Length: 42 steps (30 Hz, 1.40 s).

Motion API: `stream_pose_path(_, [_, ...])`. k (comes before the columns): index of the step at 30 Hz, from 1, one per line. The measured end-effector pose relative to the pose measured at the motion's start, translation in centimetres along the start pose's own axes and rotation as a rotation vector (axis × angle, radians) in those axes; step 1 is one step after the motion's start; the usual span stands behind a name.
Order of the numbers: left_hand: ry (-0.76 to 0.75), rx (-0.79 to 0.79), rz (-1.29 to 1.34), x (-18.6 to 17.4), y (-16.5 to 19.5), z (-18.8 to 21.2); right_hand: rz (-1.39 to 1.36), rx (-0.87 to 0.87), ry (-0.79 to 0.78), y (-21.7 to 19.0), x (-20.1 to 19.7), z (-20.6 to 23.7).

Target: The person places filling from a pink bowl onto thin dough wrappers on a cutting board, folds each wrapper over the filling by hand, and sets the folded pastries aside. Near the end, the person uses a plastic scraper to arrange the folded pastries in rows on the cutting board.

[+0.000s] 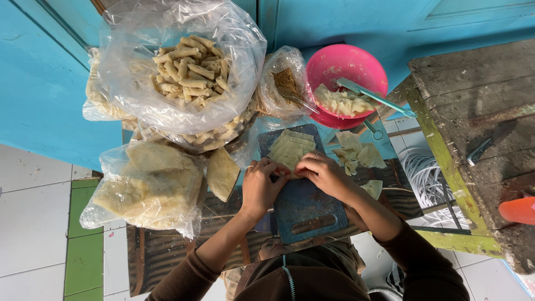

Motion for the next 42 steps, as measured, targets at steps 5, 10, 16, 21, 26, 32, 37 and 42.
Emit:
stream_pose_path(5, [-0.066,0.123,-0.127,-1.1,0.3,-0.2,0.020,-0.016,-0.044,0.1,0.0,0.3])
stream_pose_path(10, [-0.101,0.135,-0.118,-1.4,0.4,-0.4,0.006,-0.011,-0.010,-0.6,0.1,0.1])
stream_pose_path(16, [-0.110,0.079,-0.098,-0.7,0.0,0.0,0.046,-0.004,0.058,-1.0,0.6,0.3])
stream_pose_path(21, [-0.082,0.044,-0.046,-0.4,-0.2,0.2,0.055,0.025,0.067,-0.6,0.7,0.4])
stream_pose_path(26, [-0.066,0.060,-0.072,-0.4,0.1,0.4,0.060,0.026,0.084,-0.5,0.8,0.4])
stream_pose_path(32, [0.045,0.135,-0.093,-0.8,0.7,0.4,0.053,0.027,0.088,-1.3,0.5,0.3])
stream_pose_path(37, [0.126,0.222,-0.254,-0.5,0.9,0.1,0.012,0.109,0.101,-1.7,0.3,0.0])
stream_pose_path(42, [0.122,0.143,-0.229,0.0,0.6,0.0,-0.034,0.127,0.094,-1.6,0.2,0.0])
Point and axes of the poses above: each hand's wrist, its own z-axis away from the middle knuckle, its own x-axis out of the palm, y = z × x, the point moved 3 cm from there along -z, towards the middle knuckle, and after that the axes turned 7 degrees about x, right-handed, at the moved point
